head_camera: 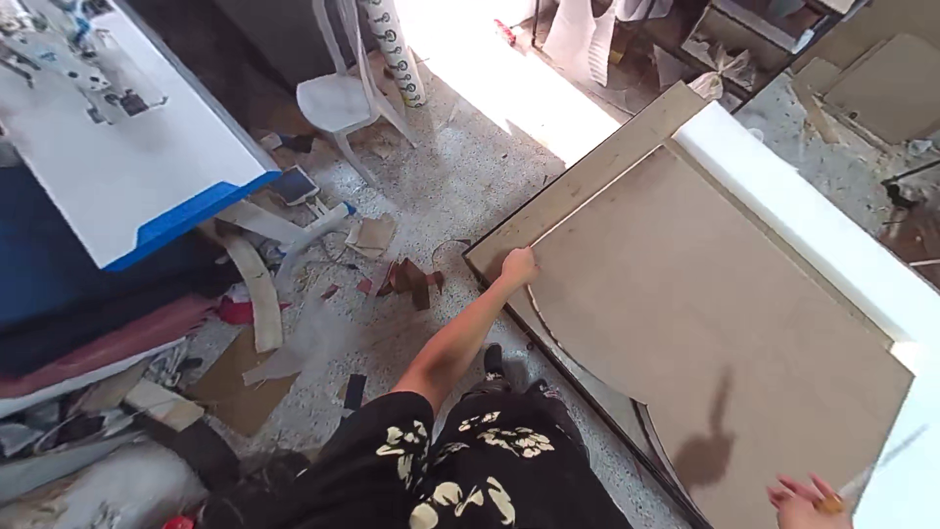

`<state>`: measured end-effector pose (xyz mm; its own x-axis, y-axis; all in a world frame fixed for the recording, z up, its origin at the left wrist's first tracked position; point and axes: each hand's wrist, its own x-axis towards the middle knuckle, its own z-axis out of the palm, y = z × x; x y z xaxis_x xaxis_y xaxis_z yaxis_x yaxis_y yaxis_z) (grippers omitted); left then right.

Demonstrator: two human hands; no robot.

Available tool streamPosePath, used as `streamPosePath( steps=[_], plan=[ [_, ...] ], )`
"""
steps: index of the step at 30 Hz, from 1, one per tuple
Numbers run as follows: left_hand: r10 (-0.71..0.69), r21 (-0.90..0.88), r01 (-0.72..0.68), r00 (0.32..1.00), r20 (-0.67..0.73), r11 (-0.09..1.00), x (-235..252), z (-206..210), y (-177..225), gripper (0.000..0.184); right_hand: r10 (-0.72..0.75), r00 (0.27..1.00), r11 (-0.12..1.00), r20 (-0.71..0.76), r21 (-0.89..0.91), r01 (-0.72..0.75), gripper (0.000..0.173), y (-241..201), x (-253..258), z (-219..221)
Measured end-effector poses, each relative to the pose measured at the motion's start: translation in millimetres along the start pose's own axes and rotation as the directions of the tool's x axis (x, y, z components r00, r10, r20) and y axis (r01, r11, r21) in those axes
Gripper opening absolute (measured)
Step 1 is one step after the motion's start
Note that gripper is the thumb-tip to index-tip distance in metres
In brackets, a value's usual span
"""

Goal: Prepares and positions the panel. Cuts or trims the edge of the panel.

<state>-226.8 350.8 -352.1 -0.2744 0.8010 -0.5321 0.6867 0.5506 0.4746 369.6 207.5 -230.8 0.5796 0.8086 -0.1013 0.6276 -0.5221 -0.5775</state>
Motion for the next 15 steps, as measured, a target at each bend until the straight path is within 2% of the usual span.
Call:
streamPosePath(
  steps=[1,3,6,8,10,12,13,15],
  plan=[
    [-0.011,0.031,0.010,1.000,0.012,0.999,1,-2,2,0.056,0.024,0.996,0.988,0.080,0.149,-0.036,0.046,-29,-11,24],
    [-0.020,0.064,0.018,1.000,0.021,0.998,-4,-5,3,0.056,0.024,0.970,0.938,0.241,0.331,-0.105,0.040,-78,-28,80],
    [-0.018,0.083,0.013,0.998,0.058,0.996,-10,-1,-2,0.058,-0.163,0.883,0.823,0.441,0.554,-0.124,0.036,-142,-36,166],
    [0.005,0.130,-0.020,0.994,0.112,0.991,-4,-8,-17,0.059,-0.283,0.823,0.756,0.493,0.642,-0.125,0.037,-185,-40,224],
    [0.071,0.118,-0.092,0.983,0.170,0.989,1,-20,-31,0.055,-0.356,0.795,0.733,0.491,0.674,-0.088,0.038,-239,-40,264],
    [0.163,0.017,-0.169,0.969,0.186,0.985,7,-35,-41,0.048,-0.387,0.823,0.742,0.416,0.670,0.011,0.033,-293,-38,292],
    [0.202,-0.061,-0.194,0.962,0.185,0.979,8,-43,-46,0.045,-0.368,0.857,0.788,0.360,0.610,0.083,0.035,-313,-37,307],
    [0.287,-0.251,-0.233,0.935,0.207,0.940,11,-59,-60,0.039,-0.305,0.921,0.927,0.245,0.299,0.227,0.042,-334,-29,339]
  ],
)
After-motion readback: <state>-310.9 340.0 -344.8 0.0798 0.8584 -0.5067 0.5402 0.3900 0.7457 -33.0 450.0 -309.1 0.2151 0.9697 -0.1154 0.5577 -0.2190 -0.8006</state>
